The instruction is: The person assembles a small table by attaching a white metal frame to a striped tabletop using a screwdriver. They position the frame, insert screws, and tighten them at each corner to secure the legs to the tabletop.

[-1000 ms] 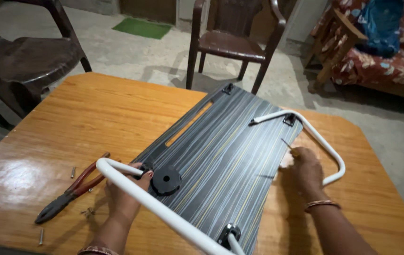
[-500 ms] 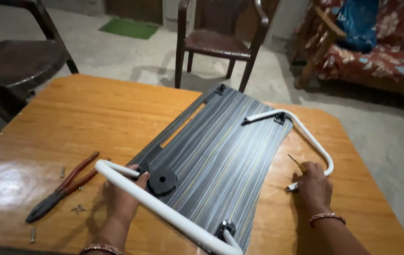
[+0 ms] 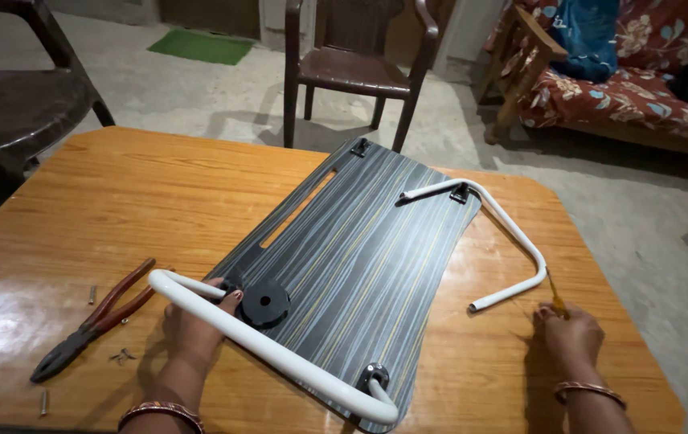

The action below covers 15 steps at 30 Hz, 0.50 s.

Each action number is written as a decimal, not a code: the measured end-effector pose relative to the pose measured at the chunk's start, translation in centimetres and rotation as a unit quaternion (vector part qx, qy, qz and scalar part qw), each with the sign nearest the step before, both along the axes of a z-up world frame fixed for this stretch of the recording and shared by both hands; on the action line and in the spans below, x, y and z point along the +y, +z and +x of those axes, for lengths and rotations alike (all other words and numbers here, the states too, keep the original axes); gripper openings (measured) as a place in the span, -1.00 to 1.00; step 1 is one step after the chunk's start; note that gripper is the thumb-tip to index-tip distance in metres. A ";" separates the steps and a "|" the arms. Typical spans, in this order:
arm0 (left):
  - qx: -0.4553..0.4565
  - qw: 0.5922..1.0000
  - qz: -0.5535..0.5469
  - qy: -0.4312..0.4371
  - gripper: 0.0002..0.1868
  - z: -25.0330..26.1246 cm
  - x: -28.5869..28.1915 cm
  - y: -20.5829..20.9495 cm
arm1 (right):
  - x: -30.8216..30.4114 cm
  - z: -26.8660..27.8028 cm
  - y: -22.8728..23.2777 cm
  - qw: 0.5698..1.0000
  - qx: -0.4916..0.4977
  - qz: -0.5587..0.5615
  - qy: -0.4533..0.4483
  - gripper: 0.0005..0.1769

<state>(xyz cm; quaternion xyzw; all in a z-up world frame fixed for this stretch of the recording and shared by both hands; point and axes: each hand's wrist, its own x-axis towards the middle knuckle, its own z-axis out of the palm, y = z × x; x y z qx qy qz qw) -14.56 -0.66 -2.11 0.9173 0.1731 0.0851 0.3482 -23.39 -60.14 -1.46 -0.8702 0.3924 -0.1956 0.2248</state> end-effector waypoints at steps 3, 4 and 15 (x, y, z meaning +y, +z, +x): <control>-0.004 1.000 -0.021 -0.009 -0.49 0.4 0.1 -0.8 | -2.3 -1.1 -0.6 0.992 0.023 0.123 -0.006 -0.81; -0.015 1.000 -0.018 -0.017 -0.48 0.6 0.1 -1.1 | -3.0 -1.2 -0.8 0.990 0.012 0.142 -0.005 -0.80; 0.003 1.000 0.012 -0.021 -0.49 1.9 0.8 -2.6 | 3.0 4.9 4.3 0.992 0.094 0.080 -0.035 -0.23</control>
